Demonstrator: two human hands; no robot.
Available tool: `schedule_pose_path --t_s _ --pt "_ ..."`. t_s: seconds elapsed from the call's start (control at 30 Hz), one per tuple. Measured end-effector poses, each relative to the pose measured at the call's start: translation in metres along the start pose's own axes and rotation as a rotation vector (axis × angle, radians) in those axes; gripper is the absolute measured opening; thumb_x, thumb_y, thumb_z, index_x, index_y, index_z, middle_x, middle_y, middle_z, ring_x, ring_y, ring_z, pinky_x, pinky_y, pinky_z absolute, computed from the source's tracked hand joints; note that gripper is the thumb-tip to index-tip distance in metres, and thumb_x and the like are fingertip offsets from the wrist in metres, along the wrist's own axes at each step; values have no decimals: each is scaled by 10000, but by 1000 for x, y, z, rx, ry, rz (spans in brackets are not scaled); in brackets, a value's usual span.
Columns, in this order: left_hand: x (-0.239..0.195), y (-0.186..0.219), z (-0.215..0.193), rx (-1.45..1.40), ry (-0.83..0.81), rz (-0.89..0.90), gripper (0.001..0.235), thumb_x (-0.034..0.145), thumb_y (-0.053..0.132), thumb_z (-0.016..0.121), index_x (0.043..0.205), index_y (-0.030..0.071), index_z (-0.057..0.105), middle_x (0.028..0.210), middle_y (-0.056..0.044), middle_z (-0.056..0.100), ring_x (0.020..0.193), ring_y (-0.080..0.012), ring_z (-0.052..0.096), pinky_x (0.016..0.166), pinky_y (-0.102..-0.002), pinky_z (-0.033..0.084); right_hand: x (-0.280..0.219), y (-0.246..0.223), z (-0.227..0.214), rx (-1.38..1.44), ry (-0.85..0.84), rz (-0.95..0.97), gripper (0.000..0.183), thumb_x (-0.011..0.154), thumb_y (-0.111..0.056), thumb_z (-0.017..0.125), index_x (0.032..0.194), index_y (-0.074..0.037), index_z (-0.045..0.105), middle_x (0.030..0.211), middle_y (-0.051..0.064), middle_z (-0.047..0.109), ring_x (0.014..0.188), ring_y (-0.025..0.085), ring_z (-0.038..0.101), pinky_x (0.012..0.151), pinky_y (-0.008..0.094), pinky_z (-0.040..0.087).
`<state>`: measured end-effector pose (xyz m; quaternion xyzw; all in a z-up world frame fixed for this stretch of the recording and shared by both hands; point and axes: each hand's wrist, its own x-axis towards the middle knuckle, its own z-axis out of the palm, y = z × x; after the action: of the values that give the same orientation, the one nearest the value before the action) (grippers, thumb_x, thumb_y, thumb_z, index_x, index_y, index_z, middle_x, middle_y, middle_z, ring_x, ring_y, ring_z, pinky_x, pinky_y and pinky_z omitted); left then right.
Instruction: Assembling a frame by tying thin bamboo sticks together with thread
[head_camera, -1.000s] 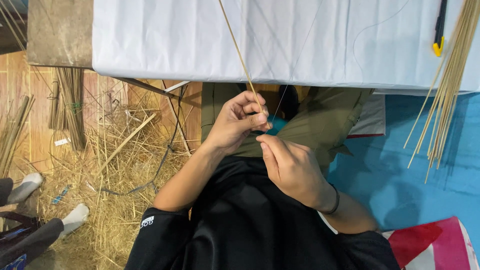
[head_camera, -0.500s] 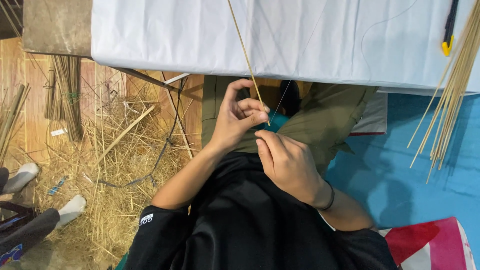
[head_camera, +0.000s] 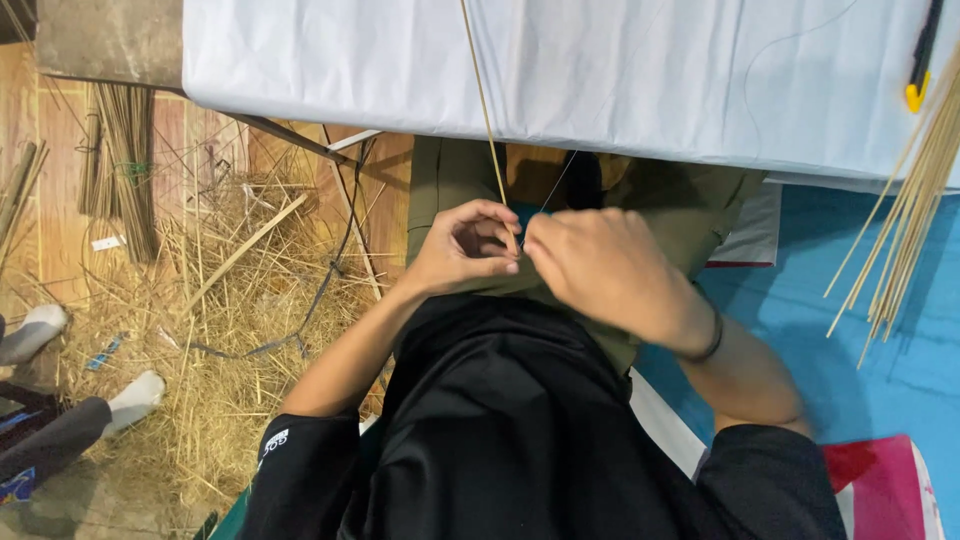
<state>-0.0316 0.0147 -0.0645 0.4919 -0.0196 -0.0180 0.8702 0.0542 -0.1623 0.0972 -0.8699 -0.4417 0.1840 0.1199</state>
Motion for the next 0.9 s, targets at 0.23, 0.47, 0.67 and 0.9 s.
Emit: schedule_pose_path --t_s 0.23,0.47,0.67,0.9 --pt "-4 -8 -13 -32 96 -35 430 807 -155 803 1199 -106 633 1026 -199 688 850 -262 756 729 -461 688 41 12 -8 88 -115 22 179 997 -212 594 871 -103 659 632 67 673 621 360 700 573 450 569" --pt "-10 -3 -4 -106 184 -98 778 808 -158 789 1450 6 383 978 -179 691 833 -224 756 708 -429 704 50 9 -5 98 -161 27 139 975 -215 623 906 -105 675 652 90 694 648 369 717 562 436 561" --pt "-9 10 -2 -32 182 -123 799 761 -158 835 1468 -16 490 964 -205 740 835 -241 769 702 -444 697 51 12 -1 98 -128 27 107 970 -220 639 922 -134 679 599 66 651 576 314 679 540 400 548" --pt "-15 10 -11 -25 204 -123 806 739 -157 853 1458 -43 508 940 -209 746 828 -236 776 699 -433 698 68 17 -8 117 -149 -26 119 977 -165 627 895 -100 684 613 95 667 594 309 679 561 390 549"
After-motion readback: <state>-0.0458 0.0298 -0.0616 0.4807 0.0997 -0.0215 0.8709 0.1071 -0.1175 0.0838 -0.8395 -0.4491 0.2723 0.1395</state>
